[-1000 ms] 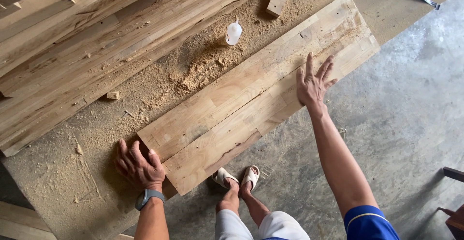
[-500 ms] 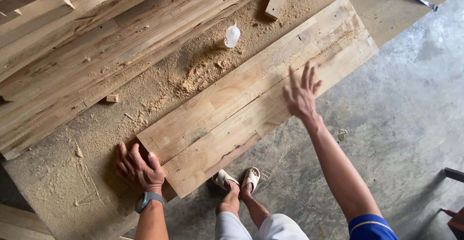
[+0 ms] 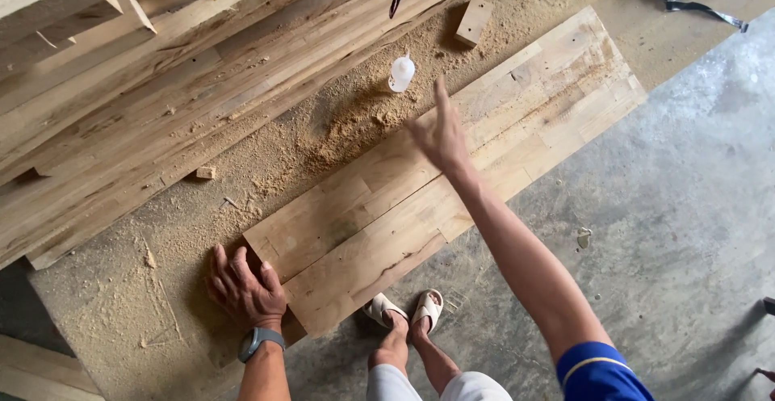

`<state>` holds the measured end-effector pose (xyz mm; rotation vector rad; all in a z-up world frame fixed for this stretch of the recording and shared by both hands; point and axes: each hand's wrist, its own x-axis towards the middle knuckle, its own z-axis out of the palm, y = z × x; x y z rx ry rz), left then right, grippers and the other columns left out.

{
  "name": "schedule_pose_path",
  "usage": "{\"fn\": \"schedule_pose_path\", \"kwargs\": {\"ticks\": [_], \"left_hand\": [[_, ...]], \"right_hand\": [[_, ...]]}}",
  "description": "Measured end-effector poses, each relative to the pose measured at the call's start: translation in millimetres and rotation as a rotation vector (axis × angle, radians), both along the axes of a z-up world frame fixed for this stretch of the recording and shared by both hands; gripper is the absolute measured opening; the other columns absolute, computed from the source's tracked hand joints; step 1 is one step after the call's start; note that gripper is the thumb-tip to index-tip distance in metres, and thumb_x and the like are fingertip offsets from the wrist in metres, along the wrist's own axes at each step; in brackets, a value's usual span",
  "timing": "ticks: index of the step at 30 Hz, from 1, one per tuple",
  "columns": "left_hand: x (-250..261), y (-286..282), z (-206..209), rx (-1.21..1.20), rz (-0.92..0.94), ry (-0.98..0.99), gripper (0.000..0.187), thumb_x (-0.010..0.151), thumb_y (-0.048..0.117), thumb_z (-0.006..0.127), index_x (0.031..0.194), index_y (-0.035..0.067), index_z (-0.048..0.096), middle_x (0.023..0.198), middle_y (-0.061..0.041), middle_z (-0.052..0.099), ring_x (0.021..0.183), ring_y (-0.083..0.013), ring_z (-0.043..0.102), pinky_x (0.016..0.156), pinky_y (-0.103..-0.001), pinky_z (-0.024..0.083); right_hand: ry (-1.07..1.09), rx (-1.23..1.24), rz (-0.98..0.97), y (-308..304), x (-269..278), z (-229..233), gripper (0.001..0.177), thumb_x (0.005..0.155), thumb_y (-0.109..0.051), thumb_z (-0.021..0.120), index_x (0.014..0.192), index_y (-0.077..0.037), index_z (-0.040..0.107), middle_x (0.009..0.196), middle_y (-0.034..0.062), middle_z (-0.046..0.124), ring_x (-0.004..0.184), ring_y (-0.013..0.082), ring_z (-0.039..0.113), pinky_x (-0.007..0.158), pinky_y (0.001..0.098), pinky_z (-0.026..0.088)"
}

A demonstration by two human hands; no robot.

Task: The person applies glue from a white bottle along the edges of wooden planks on a workbench. They then press the planks together with their hands to join them, repeating the process along the length of the wood.

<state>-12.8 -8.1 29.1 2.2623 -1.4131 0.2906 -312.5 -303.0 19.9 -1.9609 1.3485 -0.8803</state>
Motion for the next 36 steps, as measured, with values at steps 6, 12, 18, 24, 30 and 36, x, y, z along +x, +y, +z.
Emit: {"fn": "schedule_pose_path", "kwargs": {"ticks": [6,12,18,24,30,36], "left_hand": [[0.3,-0.5,-1.4,0.003,0.003,-0.031,0.060,0.108,0.047,0.029,0.120,0.002,0.067,0.147,-0.028,0.058,0.134,-0.0435,0.055,0.109,-0.056,0.037],[2.0,3.4,-4.5,0.024,0.015,-0.031,0.056,0.107,0.045,0.034,0.120,0.002,0.068,0.148,-0.027,0.059,0.132,-0.0454,0.056,0.109,-0.059,0.036],[-1.1,1.7,0.9,-0.016,-0.001,-0.065,0.051,0.107,0.041,0.038,0.120,0.002,0.067,0.145,-0.028,0.060,0.131,-0.0465,0.057,0.105,-0.058,0.039],[0.4,2.5,-0.2,-0.015,-0.022,-0.047,0.051,0.107,0.041,0.037,0.122,0.001,0.065,0.145,-0.029,0.058,0.128,-0.0489,0.055,0.105,-0.059,0.038],[0.1,3.1,-0.1,-0.055,-0.069,-0.074,0.047,0.107,0.036,0.041,0.122,-0.002,0.065,0.142,-0.032,0.059,0.128,-0.0510,0.056,0.105,-0.061,0.038],[-2.4,3.1,-3.7,-0.075,-0.050,-0.059,0.050,0.108,0.039,0.039,0.119,-0.002,0.066,0.143,-0.030,0.059,0.128,-0.0497,0.055,0.100,-0.060,0.038]], "right_hand": [[-0.420,0.361,-0.341,-66.6,64.8,-26.6,0.093,0.083,-0.018,0.087,0.156,-0.007,0.030,0.153,0.0214,0.050,0.125,0.0288,0.063,0.114,0.0545,0.042],[-1.307,0.503,-0.411,-86.7,67.5,-92.0,0.036,0.097,0.007,0.061,0.126,-0.015,0.064,0.136,0.0124,0.055,0.106,0.0229,0.060,0.082,0.0290,0.060],[-0.743,0.168,-0.323,17.2,2.0,30.9,0.056,0.096,-0.027,0.073,0.135,-0.008,0.038,0.110,0.0079,0.062,0.093,0.0154,0.060,0.088,0.0209,0.056],[-0.756,0.159,-0.592,97.8,-149.8,5.6,0.045,0.102,-0.019,0.067,0.132,-0.008,0.036,0.113,0.0115,0.055,0.093,0.0192,0.063,0.083,0.0314,0.061],[-0.849,0.273,-0.497,122.2,-174.9,6.5,0.038,0.102,-0.029,0.065,0.128,-0.004,0.051,0.090,0.0129,0.067,0.062,0.0176,0.068,0.052,0.0262,0.055],[-1.049,0.378,-0.591,139.1,-159.6,-7.1,0.050,0.084,-0.012,0.079,0.122,-0.005,0.047,0.097,0.0181,0.069,0.070,0.0201,0.068,0.059,0.0314,0.056]]}}
